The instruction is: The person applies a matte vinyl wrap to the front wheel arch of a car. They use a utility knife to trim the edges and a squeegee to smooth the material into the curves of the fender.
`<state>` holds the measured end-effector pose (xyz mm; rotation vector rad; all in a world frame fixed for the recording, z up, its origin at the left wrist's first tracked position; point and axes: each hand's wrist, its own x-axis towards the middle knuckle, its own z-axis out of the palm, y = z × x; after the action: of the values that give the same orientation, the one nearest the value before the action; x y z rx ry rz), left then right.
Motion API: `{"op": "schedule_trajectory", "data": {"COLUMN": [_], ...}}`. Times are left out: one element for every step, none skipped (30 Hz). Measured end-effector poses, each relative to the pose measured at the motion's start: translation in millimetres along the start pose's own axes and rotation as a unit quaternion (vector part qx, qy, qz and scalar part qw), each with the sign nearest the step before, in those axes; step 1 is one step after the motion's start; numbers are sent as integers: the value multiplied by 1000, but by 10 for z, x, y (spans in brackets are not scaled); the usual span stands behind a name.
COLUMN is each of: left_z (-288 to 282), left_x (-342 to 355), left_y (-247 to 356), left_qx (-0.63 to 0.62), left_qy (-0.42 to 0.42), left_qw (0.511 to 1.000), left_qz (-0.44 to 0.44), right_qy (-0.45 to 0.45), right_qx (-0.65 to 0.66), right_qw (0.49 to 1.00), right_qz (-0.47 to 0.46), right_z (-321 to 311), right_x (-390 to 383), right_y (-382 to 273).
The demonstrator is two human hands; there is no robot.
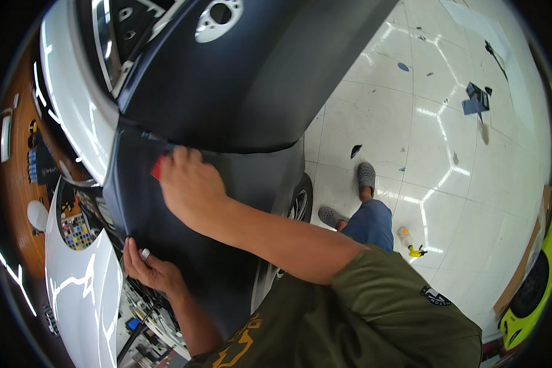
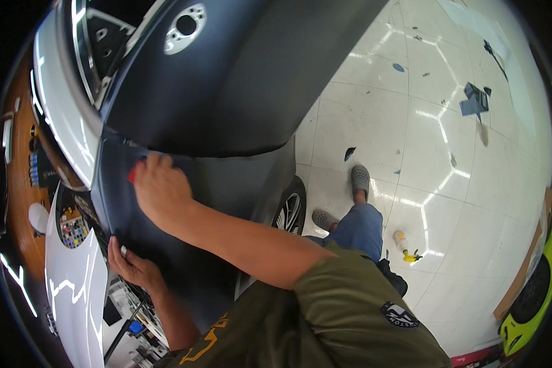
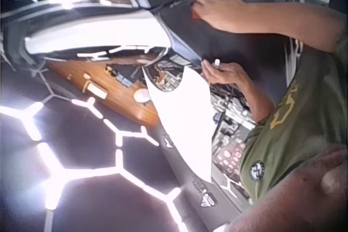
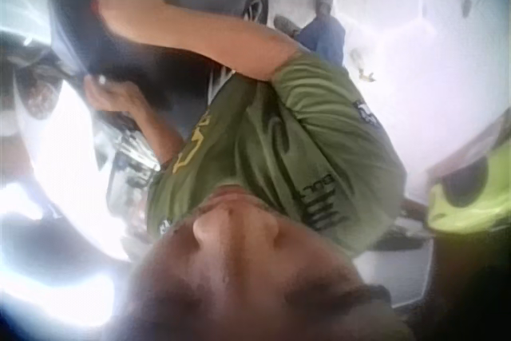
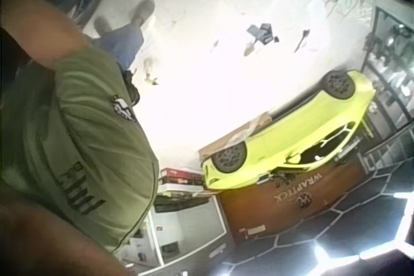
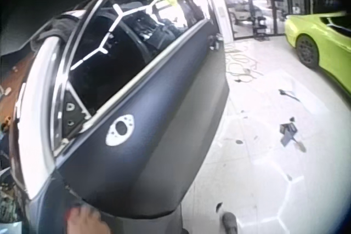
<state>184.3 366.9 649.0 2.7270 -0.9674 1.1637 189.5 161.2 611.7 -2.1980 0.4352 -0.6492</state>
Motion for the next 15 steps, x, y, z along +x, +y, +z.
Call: {"op": "schedule_trajectory", "data": {"left_z": [12,6,15,20,13,31,50,14,-5,-42,-50,10,19,87,116], "left_x": [-16,-53,-44,-68,-65,-40,-48,-20,35,99,150,178,171,185,212], "left_y": [-18,-19,-9,-10,5,-1,-57,-206,-251,-246,-179,-117,-183,-156,-121], "left_qx": [-14,-27,-9,-3,-8,-14,-15,13,10,10,-11,-35,42,107,143], "left_qy": [5,10,6,7,6,6,9,-12,-14,-19,-26,-32,-54,-59,-46], "left_qw": [1000,999,1000,1000,1000,999,999,1000,999,999,998,995,996,992,989], "left_qz": [-9,-20,-17,-15,-27,-38,-32,-17,-30,-43,-64,-84,-56,16,-11], "right_qy": [5,9,10,11,39,69,100,105,108,108,105,98,90,80,61], "right_qx": [12,24,34,46,81,116,148,165,181,200,209,208,208,208,206], "right_qw": [1000,999,997,992,987,980,970,966,961,955,943,937,930,922,919], "right_qz": [13,25,70,115,132,147,163,172,181,191,235,261,288,318,330], "right_z": [46,87,119,188,305,467,580,622,664,719,842,965,1081,1232,1400], "right_x": [-225,-437,-561,-704,-862,-980,-1031,-1062,-1154,-1242,-1326,-1372,-1434,-1498,-1533], "right_y": [161,360,587,802,1053,1313,1497,1560,1570,1594,1730,1945,2170,2414,2663]}}
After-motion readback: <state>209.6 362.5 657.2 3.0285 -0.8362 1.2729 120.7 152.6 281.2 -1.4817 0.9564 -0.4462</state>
